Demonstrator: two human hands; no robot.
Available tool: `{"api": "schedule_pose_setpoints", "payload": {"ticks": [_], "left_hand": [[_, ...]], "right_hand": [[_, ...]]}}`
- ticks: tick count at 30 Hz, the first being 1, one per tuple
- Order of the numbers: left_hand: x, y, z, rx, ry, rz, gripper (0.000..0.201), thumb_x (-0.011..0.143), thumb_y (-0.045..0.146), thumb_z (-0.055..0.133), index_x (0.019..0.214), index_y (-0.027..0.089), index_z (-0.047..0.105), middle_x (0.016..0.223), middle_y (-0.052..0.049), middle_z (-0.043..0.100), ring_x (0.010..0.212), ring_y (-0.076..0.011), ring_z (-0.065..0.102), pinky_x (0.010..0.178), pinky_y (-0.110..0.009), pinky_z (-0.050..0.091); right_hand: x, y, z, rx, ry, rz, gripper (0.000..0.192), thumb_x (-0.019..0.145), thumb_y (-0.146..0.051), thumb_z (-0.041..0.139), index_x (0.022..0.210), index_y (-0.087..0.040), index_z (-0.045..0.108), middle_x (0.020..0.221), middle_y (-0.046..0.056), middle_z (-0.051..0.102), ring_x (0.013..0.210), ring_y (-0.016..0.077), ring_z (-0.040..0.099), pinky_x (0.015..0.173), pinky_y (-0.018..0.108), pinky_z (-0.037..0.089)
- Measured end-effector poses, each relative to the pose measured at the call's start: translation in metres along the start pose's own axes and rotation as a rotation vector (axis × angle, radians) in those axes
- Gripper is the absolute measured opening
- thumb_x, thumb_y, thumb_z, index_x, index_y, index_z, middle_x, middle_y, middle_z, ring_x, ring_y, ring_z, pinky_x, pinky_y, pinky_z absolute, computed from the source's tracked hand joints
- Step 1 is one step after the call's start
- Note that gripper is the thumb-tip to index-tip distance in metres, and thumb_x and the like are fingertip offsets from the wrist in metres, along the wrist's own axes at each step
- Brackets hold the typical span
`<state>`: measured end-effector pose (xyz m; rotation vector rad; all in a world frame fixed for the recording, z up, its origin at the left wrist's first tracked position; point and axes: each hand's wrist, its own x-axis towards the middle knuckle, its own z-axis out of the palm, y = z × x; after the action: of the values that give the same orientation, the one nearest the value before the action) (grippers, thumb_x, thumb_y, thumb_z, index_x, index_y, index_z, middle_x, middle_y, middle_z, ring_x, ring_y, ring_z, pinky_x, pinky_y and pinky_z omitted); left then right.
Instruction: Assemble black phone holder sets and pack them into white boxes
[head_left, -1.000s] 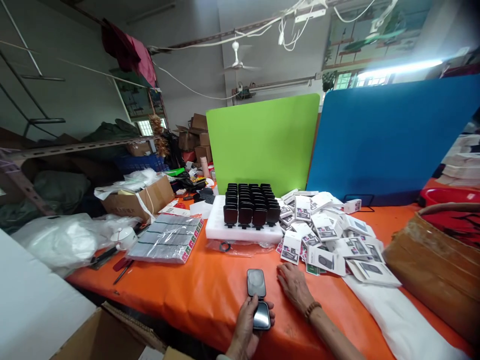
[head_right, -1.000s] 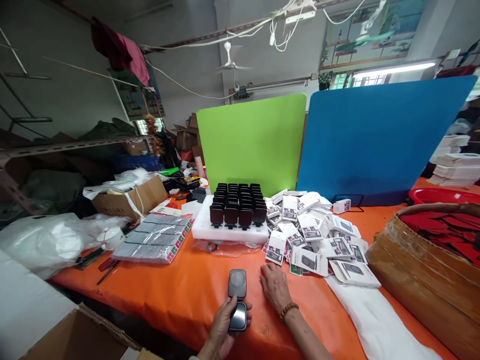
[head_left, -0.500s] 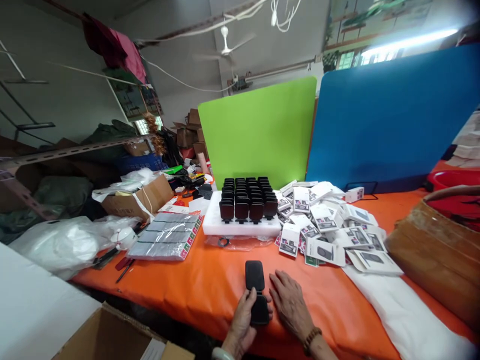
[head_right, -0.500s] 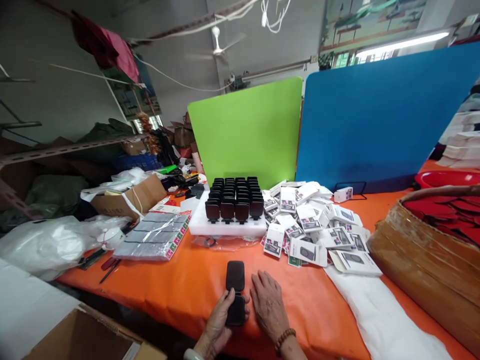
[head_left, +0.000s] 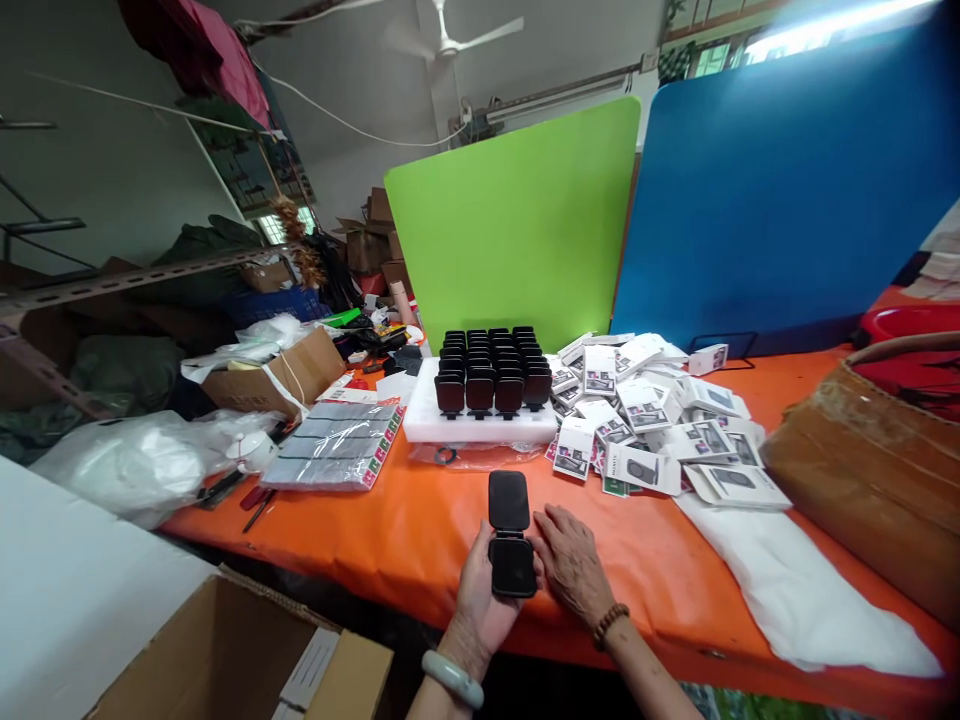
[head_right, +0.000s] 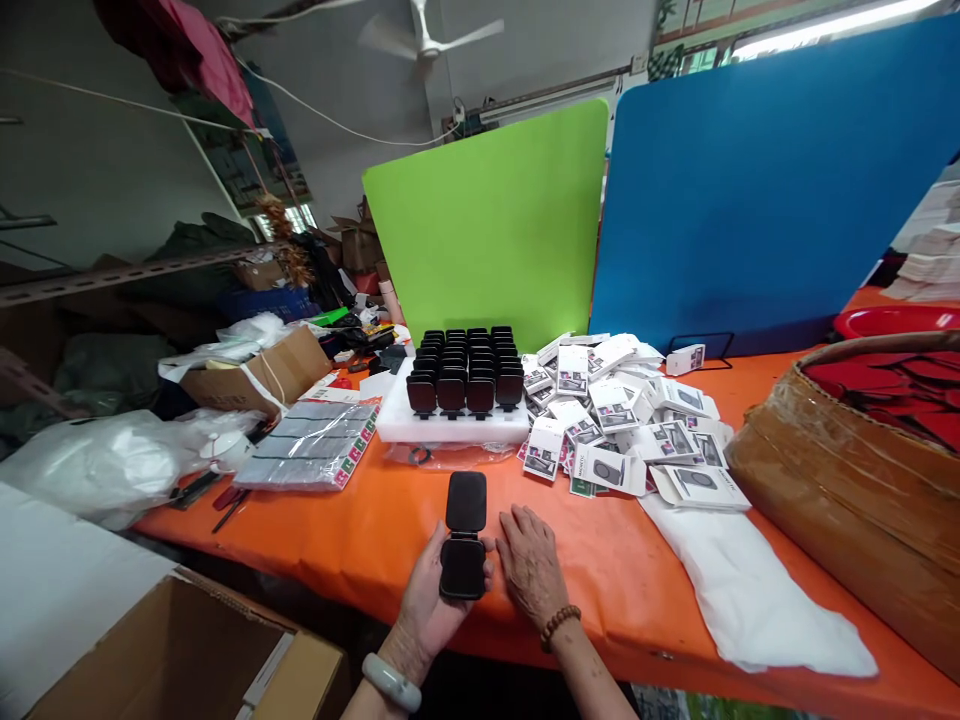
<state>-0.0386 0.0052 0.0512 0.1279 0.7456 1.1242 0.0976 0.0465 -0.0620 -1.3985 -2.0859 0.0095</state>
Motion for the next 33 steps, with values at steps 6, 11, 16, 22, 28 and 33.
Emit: {"api": "schedule_pose_setpoints", "payload": {"ticks": [6,11,16,22,28,33], "left_hand": [[-0.003,0.0,0.002,-0.03,0.012,-0.051,0.04,0.094,0.043,0.043,0.087,0.009,0.062,0.076,-0.012,0.069,0.061,-0.0194,0.064,0.061,-0.03,0.048],[-0.003,0.0,0.006,-0.047,0.002,-0.069,0.041,0.094,0.04,0.04,0.088,0.007,0.062,0.077,-0.013,0.068,0.061,-0.0187,0.062,0.06,-0.029,0.047],[0.001,0.001,0.008,-0.052,0.005,-0.067,0.04,0.095,0.038,0.038,0.09,0.007,0.062,0.077,-0.011,0.067,0.059,-0.0176,0.061,0.06,-0.029,0.047],[0.007,-0.006,0.005,0.082,0.051,0.041,0.037,0.092,0.043,0.047,0.089,0.01,0.064,0.078,-0.009,0.066,0.061,-0.0153,0.059,0.061,-0.028,0.046],[0.005,-0.003,-0.006,1.201,0.227,0.926,0.033,0.081,0.031,0.064,0.112,0.02,0.066,0.106,-0.01,0.068,0.098,-0.0238,0.06,0.091,-0.039,0.045],[0.001,0.005,-0.01,1.79,0.249,1.342,0.043,0.082,0.023,0.064,0.124,0.019,0.058,0.105,-0.012,0.068,0.097,-0.0275,0.06,0.088,-0.045,0.047]], "right_hand": [[0.0,0.0,0.0,0.008,0.004,0.015,0.029,0.093,-0.024,0.043,0.117,-0.018,0.057,0.125,0.014,0.057,0.117,0.0277,0.049,0.097,0.044,0.039],[0.001,0.0,-0.003,-0.005,-0.025,0.015,0.029,0.094,-0.025,0.042,0.117,-0.016,0.057,0.125,0.015,0.056,0.117,0.028,0.048,0.097,0.044,0.039],[0.004,-0.004,-0.011,0.004,-0.061,0.019,0.027,0.095,-0.026,0.04,0.113,-0.016,0.059,0.124,0.015,0.056,0.118,0.0275,0.047,0.097,0.043,0.038],[0.003,-0.004,-0.011,0.014,-0.037,0.016,0.028,0.094,-0.024,0.039,0.114,-0.017,0.059,0.124,0.015,0.057,0.117,0.0278,0.048,0.096,0.044,0.039],[0.003,-0.005,-0.009,0.024,0.001,0.021,0.029,0.094,-0.023,0.04,0.117,-0.017,0.057,0.123,0.015,0.057,0.114,0.0277,0.049,0.097,0.044,0.038],[0.01,-0.01,-0.019,0.118,-0.046,0.026,0.024,0.092,-0.017,0.042,0.106,-0.019,0.06,0.112,0.011,0.061,0.104,0.0247,0.052,0.09,0.039,0.04]]}}
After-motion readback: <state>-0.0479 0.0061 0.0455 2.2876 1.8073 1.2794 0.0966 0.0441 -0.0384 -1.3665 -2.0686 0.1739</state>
